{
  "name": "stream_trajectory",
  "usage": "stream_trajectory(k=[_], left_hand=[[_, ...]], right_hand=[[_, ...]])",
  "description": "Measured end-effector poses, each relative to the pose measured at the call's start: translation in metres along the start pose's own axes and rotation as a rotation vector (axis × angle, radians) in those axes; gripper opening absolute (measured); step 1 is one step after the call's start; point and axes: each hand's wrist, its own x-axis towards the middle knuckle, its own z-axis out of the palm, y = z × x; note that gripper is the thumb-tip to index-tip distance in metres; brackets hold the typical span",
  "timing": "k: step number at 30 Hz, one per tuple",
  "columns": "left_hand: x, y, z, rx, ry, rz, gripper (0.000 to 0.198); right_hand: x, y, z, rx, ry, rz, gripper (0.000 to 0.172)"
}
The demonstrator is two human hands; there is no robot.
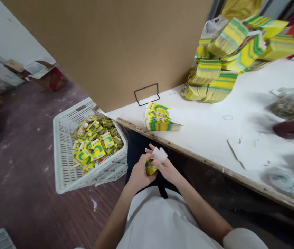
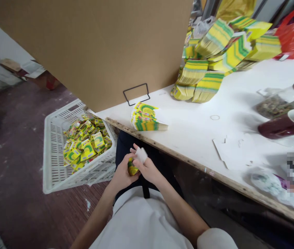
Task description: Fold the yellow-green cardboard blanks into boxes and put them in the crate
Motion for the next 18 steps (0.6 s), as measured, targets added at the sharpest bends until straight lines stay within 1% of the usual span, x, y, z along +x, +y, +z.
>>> stream_trajectory(k=[2, 3, 5, 6, 8, 10, 11, 14, 16, 18], left_hand=[[0.001, -0.004, 0.002, -0.031, -0.048, -0.059, 0.064], [0.002, -0.007, 0.004, -0.03, -0.041, -0.068, 0.068], [0.003, -0.015, 0.008, 0.004, 0.042, -0.035, 0.075], [0.004, -0.018, 0.01, 0.031, 0.097, 0.001, 0.077], [0.004, -0.024, 0.01, 0.091, 0.163, 0.042, 0.075], [0.004, -0.026, 0.006, 0.118, 0.145, -0.005, 0.066], [0.004, -0.025, 0.002, 0.119, 0.114, -0.044, 0.06], [0.003, -0.021, -0.009, 0.121, 0.03, -0.132, 0.052], [0.004, -0.018, -0.017, 0.131, -0.016, -0.159, 0.053], [0.005, -0.015, -0.022, 0.129, -0.068, -0.179, 0.054]], right_hand=[[-0.003, 0.0, 0.003, -0.238, 0.002, -0.068, 0.076], [-0.005, 0.001, 0.005, -0.351, -0.007, -0.093, 0.074], [-0.006, 0.002, 0.008, -0.496, -0.029, -0.137, 0.067], [-0.006, 0.003, 0.008, -0.525, -0.023, -0.156, 0.065], [-0.004, 0.004, 0.006, -0.545, 0.045, -0.18, 0.063], [-0.002, 0.004, 0.0, -0.563, 0.092, -0.18, 0.061], [-0.001, 0.003, -0.003, -0.581, 0.075, -0.166, 0.059], [0.002, -0.004, -0.012, -0.654, -0.061, -0.079, 0.054], [0.004, -0.01, -0.02, -0.686, -0.136, -0.041, 0.04], [0.008, -0.017, -0.028, -0.687, -0.228, -0.054, 0.028]])
